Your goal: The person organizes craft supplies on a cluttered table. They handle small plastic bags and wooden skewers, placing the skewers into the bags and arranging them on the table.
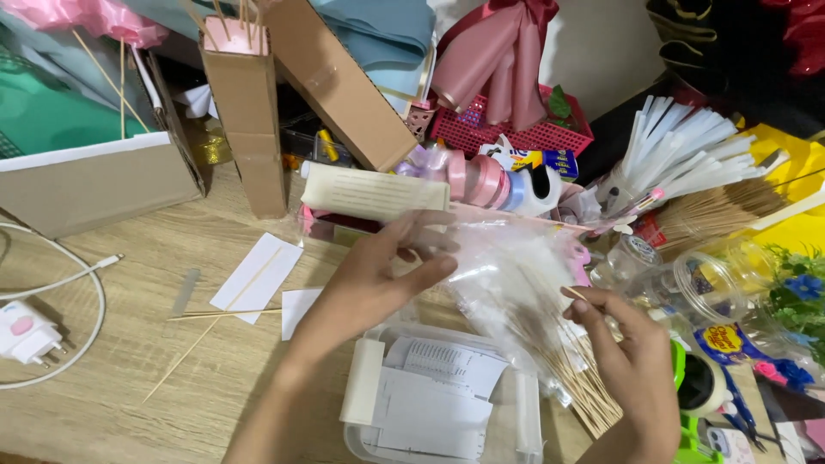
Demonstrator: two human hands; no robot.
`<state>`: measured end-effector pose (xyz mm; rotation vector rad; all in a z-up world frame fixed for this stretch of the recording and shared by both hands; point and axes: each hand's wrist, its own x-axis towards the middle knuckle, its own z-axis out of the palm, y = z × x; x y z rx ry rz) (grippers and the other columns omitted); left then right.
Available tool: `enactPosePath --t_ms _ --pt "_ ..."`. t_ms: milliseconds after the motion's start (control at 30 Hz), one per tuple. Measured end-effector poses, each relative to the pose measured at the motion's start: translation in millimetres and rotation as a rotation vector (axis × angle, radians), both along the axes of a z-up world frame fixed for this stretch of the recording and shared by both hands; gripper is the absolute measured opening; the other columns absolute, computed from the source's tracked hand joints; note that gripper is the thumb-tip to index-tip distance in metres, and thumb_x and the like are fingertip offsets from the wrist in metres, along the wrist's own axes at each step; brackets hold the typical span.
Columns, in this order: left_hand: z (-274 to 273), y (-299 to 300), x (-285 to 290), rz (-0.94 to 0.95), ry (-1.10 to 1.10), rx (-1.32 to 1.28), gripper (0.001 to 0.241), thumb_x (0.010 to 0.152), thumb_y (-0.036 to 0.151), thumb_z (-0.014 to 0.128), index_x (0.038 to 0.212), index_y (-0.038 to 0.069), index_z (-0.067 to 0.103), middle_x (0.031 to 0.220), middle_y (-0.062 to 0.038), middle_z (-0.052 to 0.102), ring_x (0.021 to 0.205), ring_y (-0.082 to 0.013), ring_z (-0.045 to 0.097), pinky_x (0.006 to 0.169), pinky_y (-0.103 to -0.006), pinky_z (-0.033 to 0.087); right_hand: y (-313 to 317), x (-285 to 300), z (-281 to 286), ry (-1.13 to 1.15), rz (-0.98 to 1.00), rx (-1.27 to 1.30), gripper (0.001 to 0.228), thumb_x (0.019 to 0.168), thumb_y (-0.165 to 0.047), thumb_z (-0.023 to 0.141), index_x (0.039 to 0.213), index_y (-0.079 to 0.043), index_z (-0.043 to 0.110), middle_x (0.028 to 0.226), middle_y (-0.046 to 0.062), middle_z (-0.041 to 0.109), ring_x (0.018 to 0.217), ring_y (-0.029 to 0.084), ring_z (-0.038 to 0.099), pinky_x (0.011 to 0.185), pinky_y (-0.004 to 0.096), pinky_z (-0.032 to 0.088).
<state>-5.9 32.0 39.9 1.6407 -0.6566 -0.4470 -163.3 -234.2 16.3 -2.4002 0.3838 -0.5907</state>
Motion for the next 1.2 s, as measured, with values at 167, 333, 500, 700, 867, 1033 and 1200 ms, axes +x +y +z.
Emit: enactPosePath --t_ms 167,333,500,700,867,1033,1200 --pt "-79 27 32 -0.064 -0.273 0.290 0.045 0.095 0.045 0.052 0.132 0.022 0.062 0.126 -0.001 0.069 0.119 -0.0183 0.063 0.096 -0.0334 0.048 -62 -10 -23 0.292 -0.282 -0.054 0.021 0.098 -0.016 0.064 0.108 -0.008 0.081 0.073 0.008 0.071 0.053 0.015 0.046 0.055 0.031 0.038" --pt "-214 52 65 -0.006 -0.652 0.801 0.053 0.090 0.042 0.066 0.135 0.015 0.057 0.142 -0.014 0.056 0.141 -0.0375 0.039 0.107 -0.0506 0.039 -73 -12 -11 0.744 -0.485 0.163 0.039 0.098 -0.020 0.062 0.136 -0.017 0.071 0.134 0.010 0.072 0.124 0.029 0.063 0.101 0.040 0.045" --pt "-253 50 69 0.092 -0.815 0.996 0.063 0.079 0.041 0.077 0.130 0.011 0.055 0.140 -0.019 0.053 0.130 -0.0377 0.047 0.101 -0.0482 0.040 -45 -13 14 0.715 -0.502 0.240 0.054 0.097 -0.034 0.059 0.149 -0.021 0.053 0.149 0.008 0.057 0.132 0.033 0.057 0.110 0.049 0.043" --pt "-210 36 76 0.030 -0.687 1.001 0.064 0.084 0.020 0.073 0.140 0.004 0.047 0.119 -0.016 0.069 0.122 -0.0343 0.055 0.096 -0.0439 0.038 -22 -20 25 0.614 -0.349 0.153 0.054 0.087 -0.035 0.065 0.140 -0.028 0.065 0.133 0.005 0.072 0.129 0.017 0.063 0.111 0.034 0.040" --pt "-139 38 67 0.005 -0.584 0.777 0.021 0.091 0.023 0.061 0.107 0.012 0.065 0.096 -0.012 0.075 0.100 -0.0335 0.066 0.097 -0.0401 0.036 -10 -23 31 0.587 -0.278 0.100 0.054 0.086 -0.039 0.063 0.139 -0.030 0.065 0.134 -0.001 0.073 0.130 0.014 0.063 0.110 0.033 0.042" --pt "-104 28 65 0.007 -0.635 0.728 0.005 0.087 0.015 0.059 0.088 0.014 0.063 0.064 -0.010 0.067 0.075 -0.0303 0.064 0.112 -0.0408 0.027 -9 -22 25 0.587 -0.234 0.038 0.053 0.086 -0.042 0.062 0.138 -0.034 0.065 0.131 -0.009 0.076 0.123 0.011 0.067 0.097 0.031 0.048" --pt "-115 12 86 0.034 -0.654 0.872 0.013 0.094 0.019 0.049 0.086 0.017 0.060 0.072 -0.005 0.070 0.080 -0.0311 0.061 0.112 -0.0467 0.021 -7 -19 23 0.644 -0.203 0.064 0.054 0.088 -0.044 0.059 0.142 -0.035 0.061 0.129 -0.005 0.077 0.125 0.011 0.067 0.104 0.031 0.047"
